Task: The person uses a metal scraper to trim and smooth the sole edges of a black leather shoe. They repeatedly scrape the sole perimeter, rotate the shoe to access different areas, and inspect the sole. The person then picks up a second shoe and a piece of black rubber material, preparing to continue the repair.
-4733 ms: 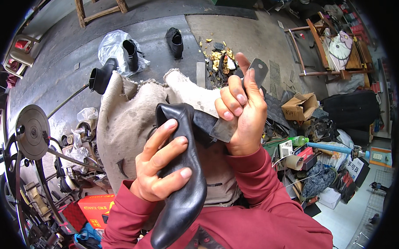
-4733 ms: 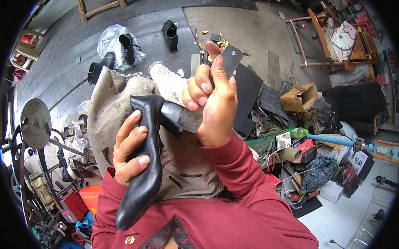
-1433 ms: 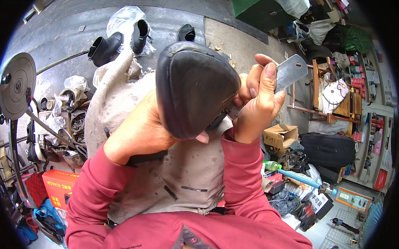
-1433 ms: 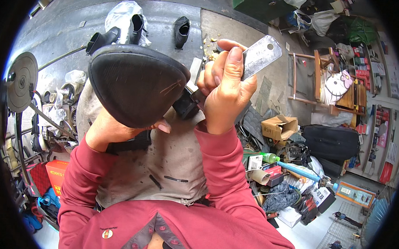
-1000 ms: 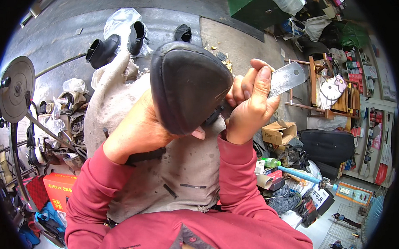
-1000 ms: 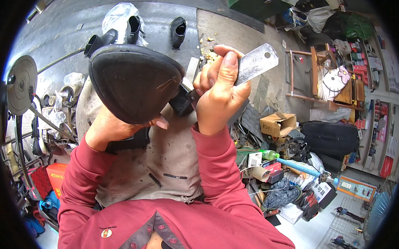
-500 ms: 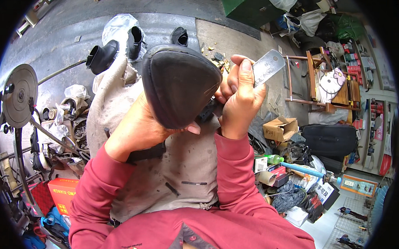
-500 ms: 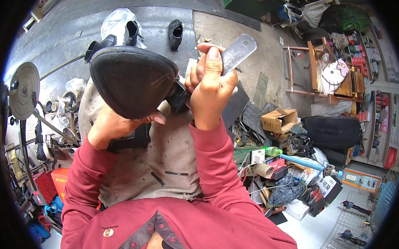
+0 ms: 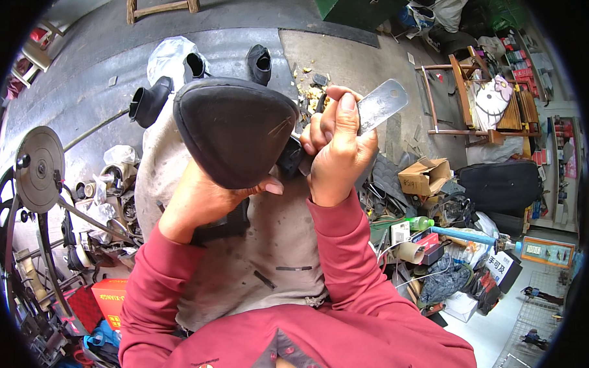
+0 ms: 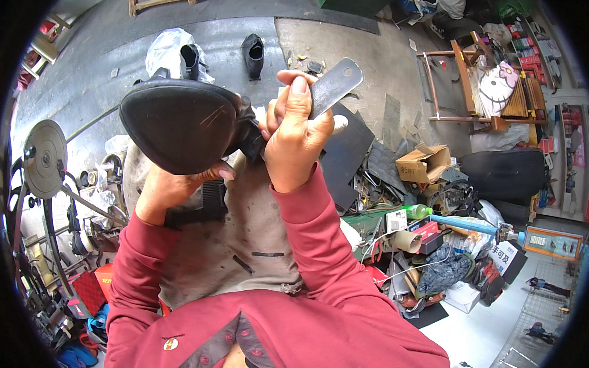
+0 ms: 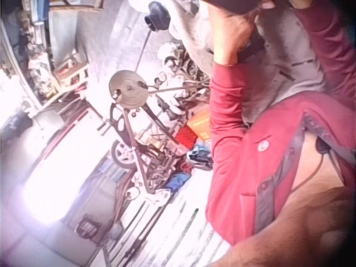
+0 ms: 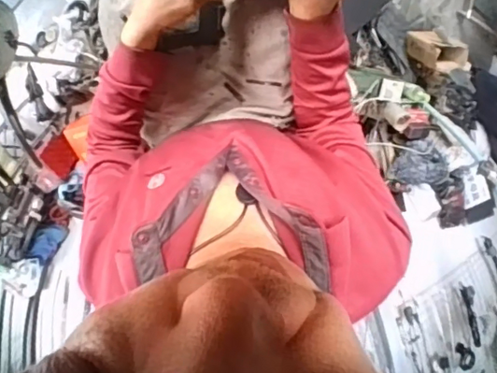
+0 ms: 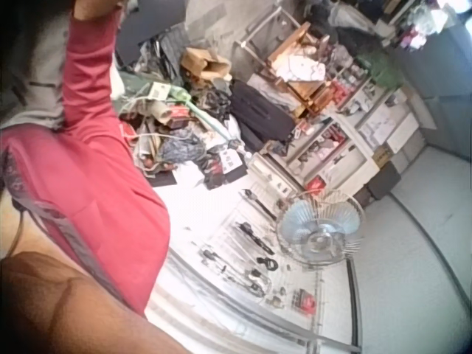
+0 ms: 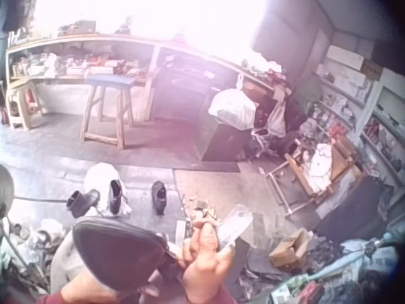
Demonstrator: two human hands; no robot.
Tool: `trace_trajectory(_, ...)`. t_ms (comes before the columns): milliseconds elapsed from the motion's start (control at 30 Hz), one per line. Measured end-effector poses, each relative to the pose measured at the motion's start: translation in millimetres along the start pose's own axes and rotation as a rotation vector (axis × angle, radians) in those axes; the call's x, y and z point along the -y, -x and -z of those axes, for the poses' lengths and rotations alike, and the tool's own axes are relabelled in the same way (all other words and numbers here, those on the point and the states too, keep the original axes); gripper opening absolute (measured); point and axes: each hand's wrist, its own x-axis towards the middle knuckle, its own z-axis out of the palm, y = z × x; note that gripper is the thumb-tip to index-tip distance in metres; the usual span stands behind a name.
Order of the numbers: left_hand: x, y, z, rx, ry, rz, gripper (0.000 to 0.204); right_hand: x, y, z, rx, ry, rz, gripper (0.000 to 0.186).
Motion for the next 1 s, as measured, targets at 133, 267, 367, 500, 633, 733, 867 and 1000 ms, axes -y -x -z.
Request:
trace_trajectory(133, -0.9, -3.1, 0.2, -0.012, 0.087, 0.074, 0.063, 0.9, -5.6, 0.5, 0.043, -0.038, -0.019, 0.024)
trace_trajectory(267, -0.4, -5.5, 1.6, 0.028, 0.000, 0.066, 0.066, 14.4, -15.1, 5.3, 0.084, -0.087, -0.132, 0.020)
trace_trajectory(367, 0.4, -5.1, 0.7, 0.018, -0.055, 0.001, 0.065, 26.7, -23.6, 12.2, 0.121, -0.196, -0.176, 0.024)
trace_trajectory(500, -0.7, -3.3, -0.7, 0.019, 0.053, 0.099, 0.063, 21.2, -27.0, 6.8, 0.075, -0.130, -0.190, 0.029)
trace_trajectory(633, 0.0, -4.4, 1.6, 0.018, 0.047, 0.101, 0.061, 17.6, -30.6, 2.2, 0.104, -0.085, -0.250, 0.030)
trace_trajectory(733, 1.2, -4.6, 2.5, 0.023, 0.002, 0.067, 0.060, 16.3, -33.3, -0.6, 0.098, -0.069, -0.296, 0.030)
trace_trajectory(867, -0.6, -3.2, 1.1, 0.014, 0.023, 0.087, 0.058, 15.1, -31.3, -1.4, 0.083, -0.054, -0.287, 0.030)
trace_trajectory(1000, -3.4, -3.8, 0.8, 0.002, 0.080, 0.132, 0.056, 12.7, -25.6, -1.2, 0.006, -0.079, -0.226, 0.035)
